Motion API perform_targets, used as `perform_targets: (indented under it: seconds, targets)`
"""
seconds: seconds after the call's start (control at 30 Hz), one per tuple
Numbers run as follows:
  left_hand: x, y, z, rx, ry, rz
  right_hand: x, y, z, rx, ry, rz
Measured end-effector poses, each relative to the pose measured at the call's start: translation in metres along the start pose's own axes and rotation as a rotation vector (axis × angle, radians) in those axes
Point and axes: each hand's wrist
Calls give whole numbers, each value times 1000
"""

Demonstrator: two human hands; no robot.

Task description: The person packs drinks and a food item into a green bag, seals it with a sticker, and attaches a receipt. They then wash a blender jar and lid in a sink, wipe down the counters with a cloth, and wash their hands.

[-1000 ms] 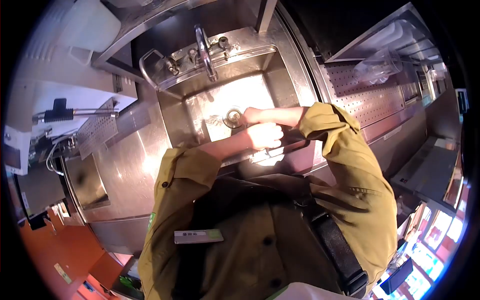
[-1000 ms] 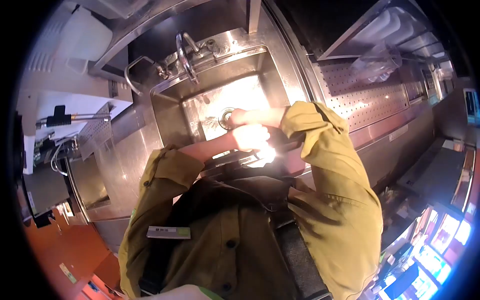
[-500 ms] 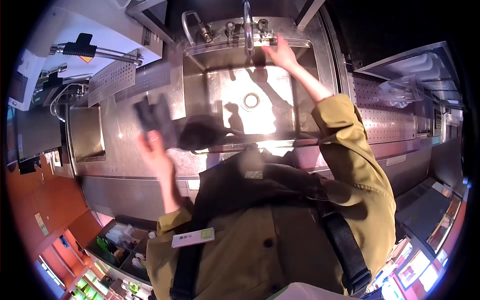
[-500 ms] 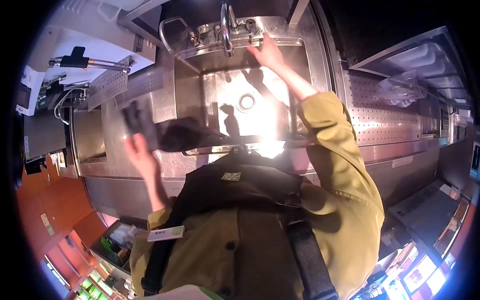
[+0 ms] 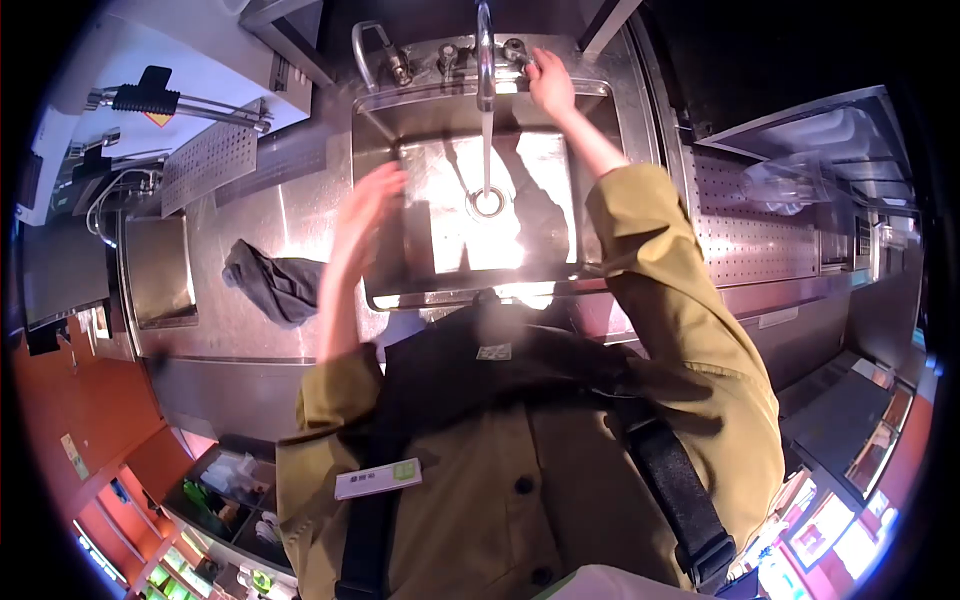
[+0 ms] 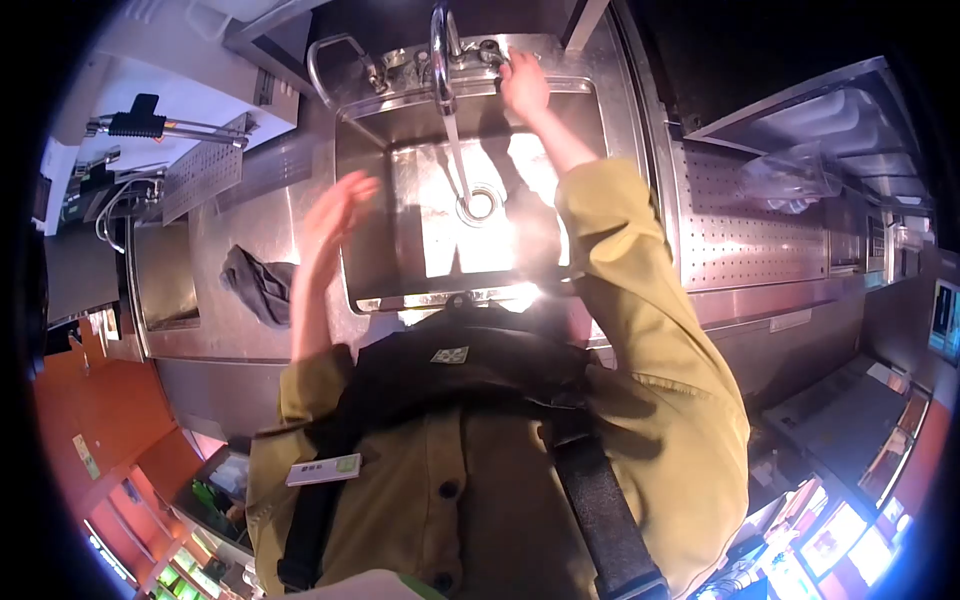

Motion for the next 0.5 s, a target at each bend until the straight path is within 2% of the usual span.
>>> perform_targets:
  seconds: [0.03,0.07,0.1,0.13,0.17,0.2,0.23,0.27,0.3,0.33,0.4,0.47,0.5]
  targets:
    - [-30,-13,-28,-220,-85,279,-7,-6,12,125,-178,-24]
    - [-38,-41,-55,-125,96,430,-19,-6,29,257,-353,-51]
    - [-56,-65,-82,-25,222,597,-25,0,51,69,-431,-274]
    - [-97,-77,-124,29,299,654,-24,-1,82,-77,-280,-178]
    - [-129,-80,-152,-80,401,773,-24,-2,112,-206,-109,-91]
    - [-153,-79,-164,-159,398,767,-23,-3,143,-311,65,-30]
    - [-189,-86,-173,-44,313,775,-32,17,150,-268,342,484]
    - [-196,-101,-176,2,295,585,-40,34,152,-221,611,1002]
    - [-203,-116,-179,49,288,391,-37,33,143,-224,476,871]
    - [-69,-154,-112,97,349,498,-38,23,130,-250,195,484]
    - [-93,-150,-110,34,384,524,-49,0,115,-218,-215,-41]
    - [-130,-116,-145,83,93,521,-79,-10,123,-270,-330,-391]
    - [-124,-110,-146,127,169,482,-97,-7,133,-336,-342,-584]
Point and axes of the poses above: each hand's wrist, its own z-axis away from the middle knuckle, its own y-axis out of the back of the hand, x = y × z, and after that the axes turned 1 degree about -z, right-handed
